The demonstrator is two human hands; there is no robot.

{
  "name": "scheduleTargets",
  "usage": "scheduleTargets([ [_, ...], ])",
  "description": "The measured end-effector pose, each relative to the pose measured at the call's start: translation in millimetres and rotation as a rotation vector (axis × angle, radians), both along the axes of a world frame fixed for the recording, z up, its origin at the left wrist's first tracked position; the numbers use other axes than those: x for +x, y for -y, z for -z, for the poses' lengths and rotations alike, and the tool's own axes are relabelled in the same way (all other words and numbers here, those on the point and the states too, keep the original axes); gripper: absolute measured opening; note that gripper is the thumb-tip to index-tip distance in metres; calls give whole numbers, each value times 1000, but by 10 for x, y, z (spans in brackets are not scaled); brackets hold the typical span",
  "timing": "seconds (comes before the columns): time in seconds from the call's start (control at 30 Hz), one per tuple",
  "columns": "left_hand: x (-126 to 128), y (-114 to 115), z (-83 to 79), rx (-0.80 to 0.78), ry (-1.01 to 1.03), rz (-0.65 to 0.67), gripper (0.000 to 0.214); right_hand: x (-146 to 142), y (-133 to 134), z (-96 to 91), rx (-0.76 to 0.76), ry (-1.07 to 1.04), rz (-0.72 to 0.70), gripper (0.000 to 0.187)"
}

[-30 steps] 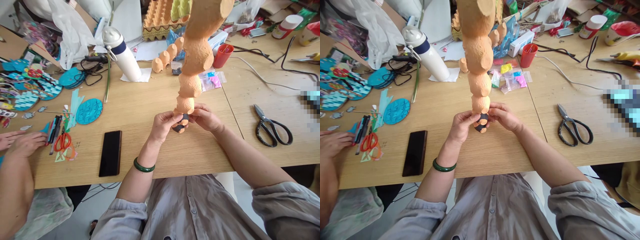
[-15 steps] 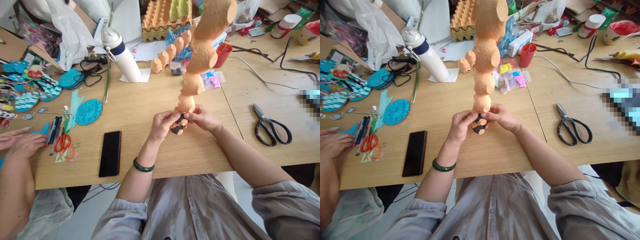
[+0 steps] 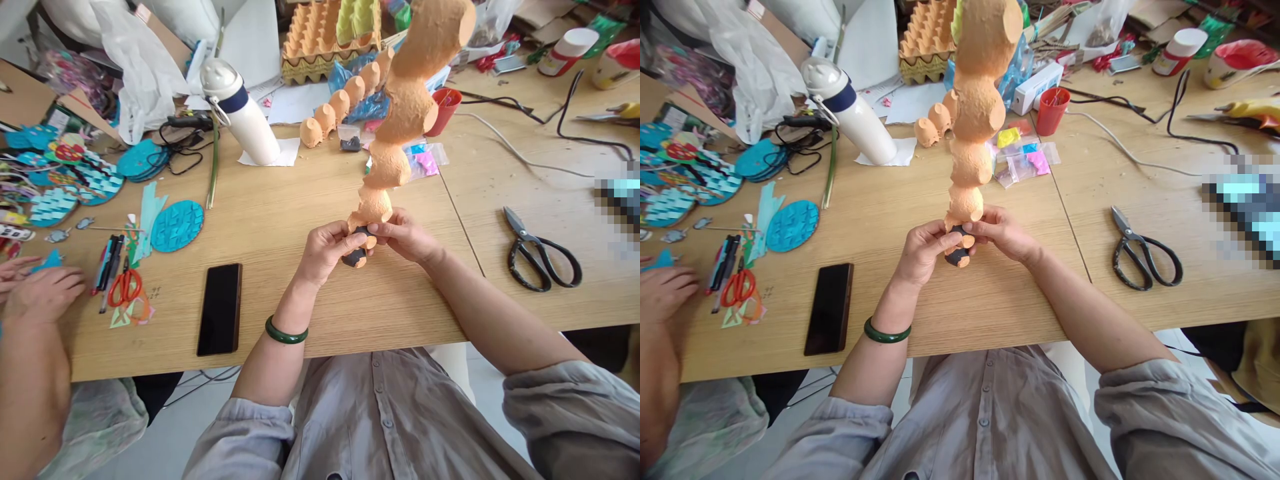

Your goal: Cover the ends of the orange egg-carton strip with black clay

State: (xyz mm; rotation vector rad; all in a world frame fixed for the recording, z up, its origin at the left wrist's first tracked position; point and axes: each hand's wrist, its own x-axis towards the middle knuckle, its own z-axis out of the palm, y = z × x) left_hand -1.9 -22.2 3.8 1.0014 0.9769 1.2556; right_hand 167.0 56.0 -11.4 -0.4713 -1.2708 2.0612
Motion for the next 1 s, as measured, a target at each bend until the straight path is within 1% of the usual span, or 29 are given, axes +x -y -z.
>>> scheduleTargets([
  [0.17, -3, 25, 20, 47, -32, -4, 28, 4, 7, 4, -13, 2, -24, 37],
  [0.4, -3, 34, 27, 102, -55, -26, 28, 9, 18, -20, -8, 21, -27, 35],
  [0.6, 0, 41, 5, 92, -42, -64, 33, 14, 12, -13, 41, 13, -49, 33],
  [0.7, -2, 38, -29, 65, -41, -99, 38, 21, 14, -33, 86, 20, -57, 37],
  [0.77, -3, 28, -41, 39, -42, -137, 40, 24, 19, -52, 121, 32, -26, 48],
  [0.83, 1, 10, -31, 8, -39, -163, 38, 25, 24, -70, 138, 22, 45, 57],
  [0.93, 16, -26, 22, -37, -19, -178, 33, 22, 20, -87, 131, 26, 153, 54],
  [1.0, 28, -50, 64, -55, -4, -198, 33, 21, 10, -92, 124, 65, 181, 53],
])
